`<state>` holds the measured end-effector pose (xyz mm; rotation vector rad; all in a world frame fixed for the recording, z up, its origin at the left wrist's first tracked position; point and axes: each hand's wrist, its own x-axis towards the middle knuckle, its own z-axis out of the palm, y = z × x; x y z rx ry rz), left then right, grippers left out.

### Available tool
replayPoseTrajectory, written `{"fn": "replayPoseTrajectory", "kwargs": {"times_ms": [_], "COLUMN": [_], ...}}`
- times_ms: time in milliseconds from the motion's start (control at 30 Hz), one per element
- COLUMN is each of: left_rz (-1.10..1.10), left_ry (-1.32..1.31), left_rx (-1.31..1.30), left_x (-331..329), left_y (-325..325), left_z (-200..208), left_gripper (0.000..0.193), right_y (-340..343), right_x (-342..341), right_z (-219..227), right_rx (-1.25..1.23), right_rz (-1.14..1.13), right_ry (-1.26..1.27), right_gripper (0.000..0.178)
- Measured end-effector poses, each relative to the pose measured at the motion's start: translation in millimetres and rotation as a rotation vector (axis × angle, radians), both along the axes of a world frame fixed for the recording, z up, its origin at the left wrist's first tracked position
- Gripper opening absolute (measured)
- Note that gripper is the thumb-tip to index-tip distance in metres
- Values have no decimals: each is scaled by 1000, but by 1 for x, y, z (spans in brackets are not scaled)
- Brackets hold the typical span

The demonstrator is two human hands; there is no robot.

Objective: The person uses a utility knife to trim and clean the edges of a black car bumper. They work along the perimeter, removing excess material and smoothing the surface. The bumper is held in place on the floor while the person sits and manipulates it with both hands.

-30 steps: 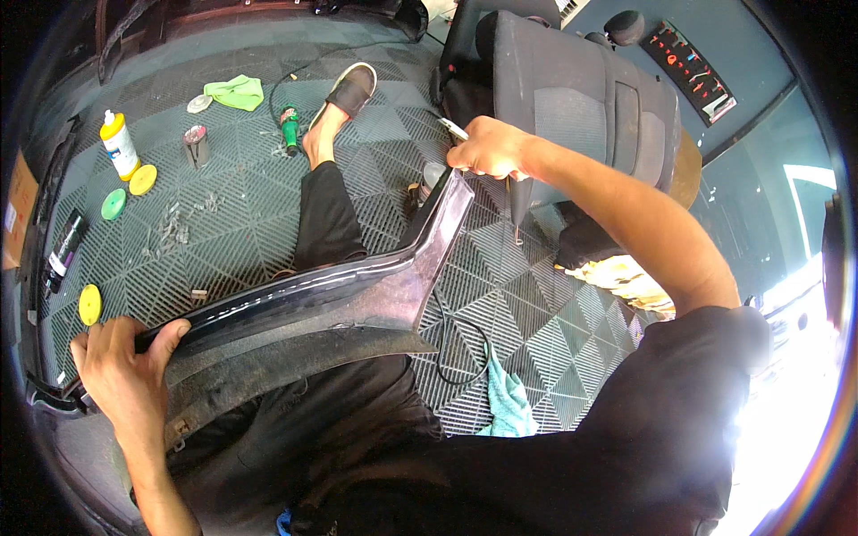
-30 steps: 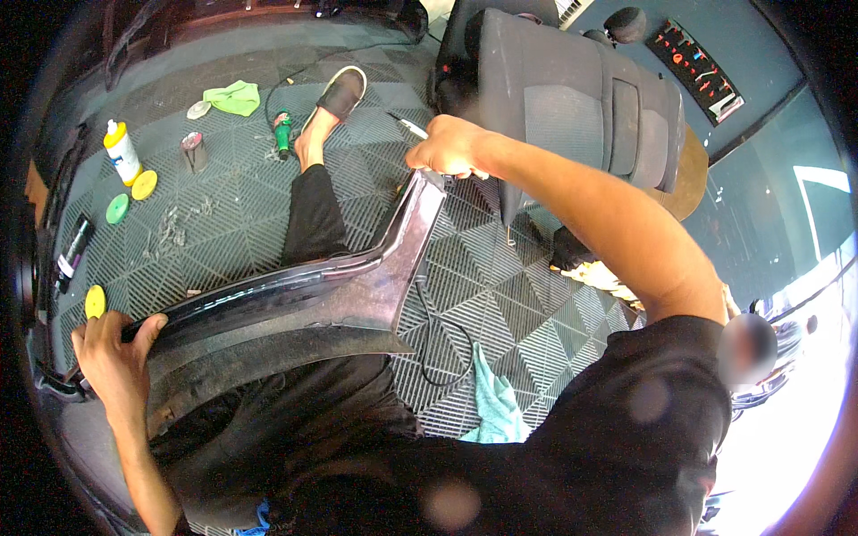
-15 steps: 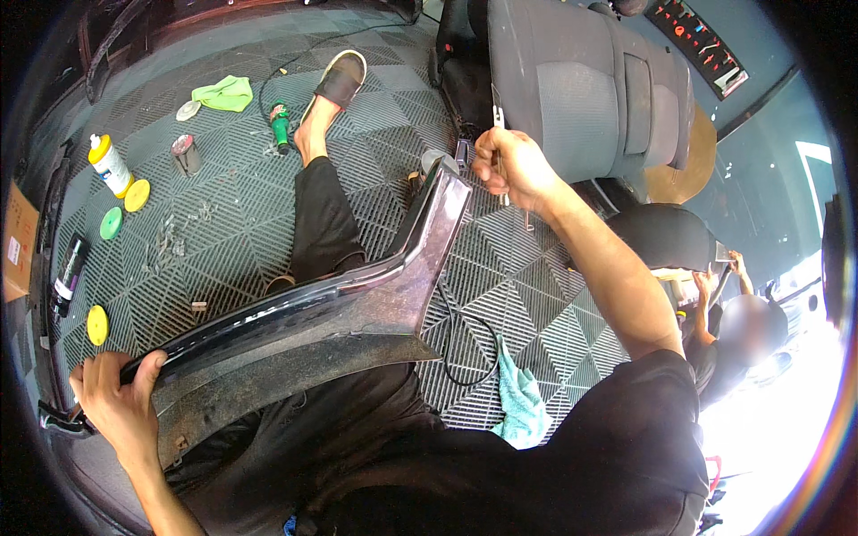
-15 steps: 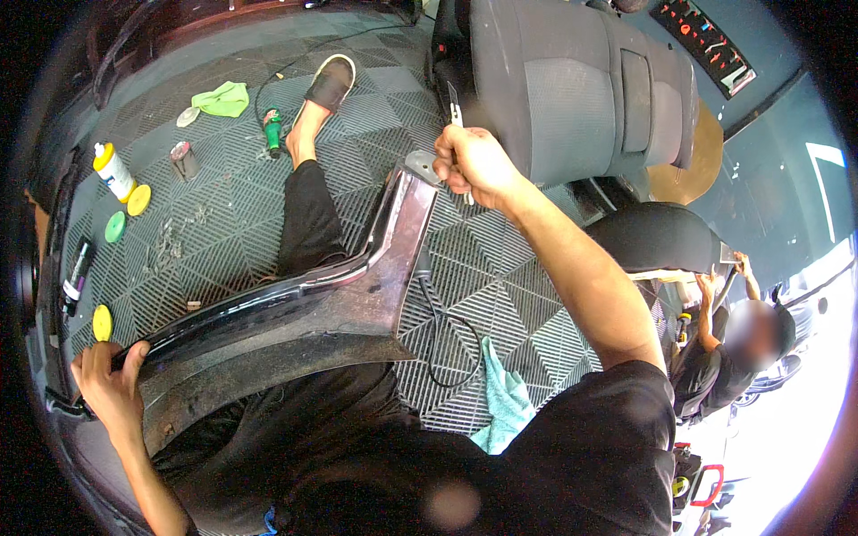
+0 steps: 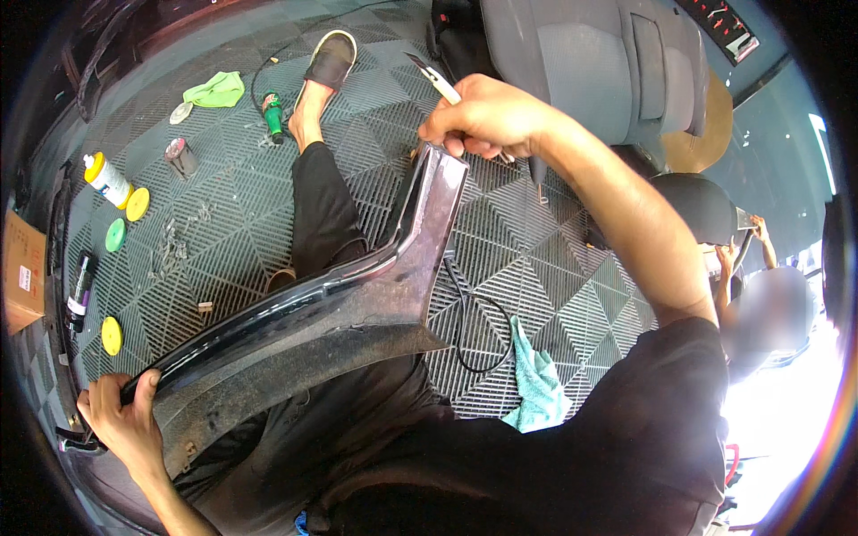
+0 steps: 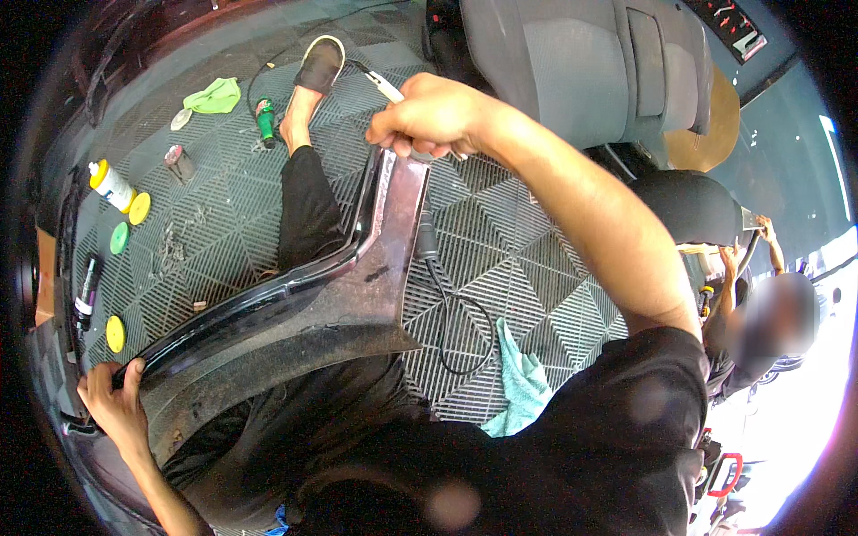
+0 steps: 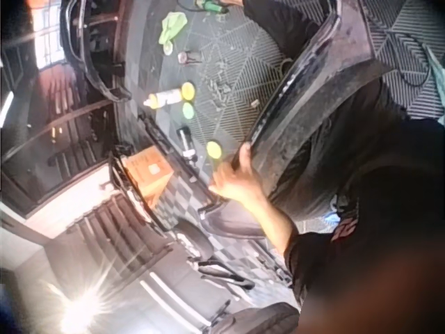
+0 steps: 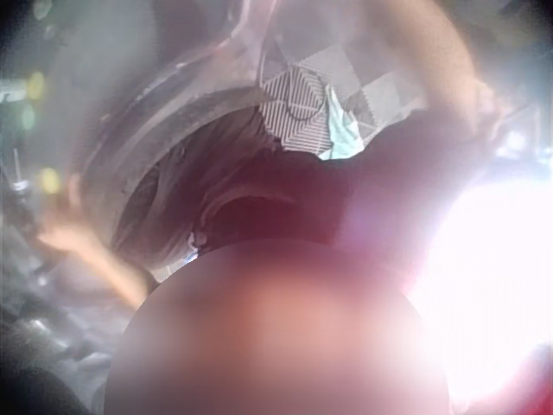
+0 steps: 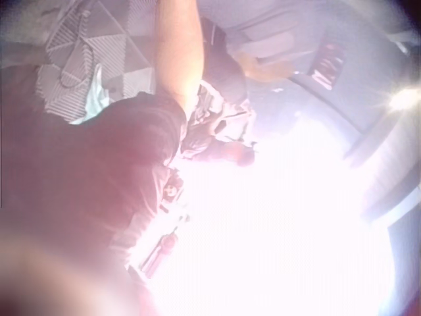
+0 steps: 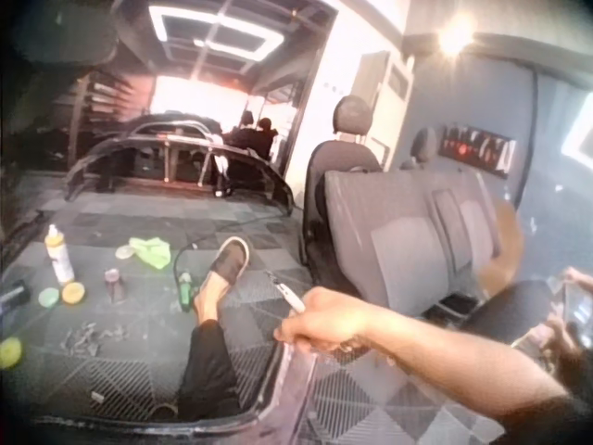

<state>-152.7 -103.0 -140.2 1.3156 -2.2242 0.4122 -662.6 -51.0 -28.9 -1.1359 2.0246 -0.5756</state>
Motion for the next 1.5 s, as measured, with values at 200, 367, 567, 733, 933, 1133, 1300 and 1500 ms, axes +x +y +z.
{"fn": "replayPoseTrajectory", "kwargs": {"times_ms": [200, 367, 567, 733, 933, 1133, 1300, 1500], "left_rz": [31, 44, 29, 33, 29, 21, 10, 2], "left_ry": [-18, -13, 16, -10, 8, -1, -10, -11], "left_rx": [32, 64, 59, 49, 61, 48, 25, 48], "left_x": [2, 4, 3, 2, 0, 7, 6, 13], "left_y": [4, 5, 5, 6, 4, -4, -5, -9], "left_z": [4, 5, 3, 6, 4, -2, -3, -9], "left_gripper": [42, 43, 44, 45, 45, 44, 52, 53], "right_y": [-16, -26, -28, -24, -18, 2, 42, 50], "right_x": [9, 11, 12, 8, 6, -13, -23, -59], "right_z": [16, 27, 28, 22, 16, -22, -41, -69], "right_rx": [130, 238, 293, 245, 183, 26, -163, -664], "right_rz": [93, 175, 155, 146, 75, 69, -191, -178], "right_ry": [109, 205, 247, 201, 143, 123, -145, -232], "right_gripper": [19, 18, 19, 18, 20, 28, 24, 25]}}
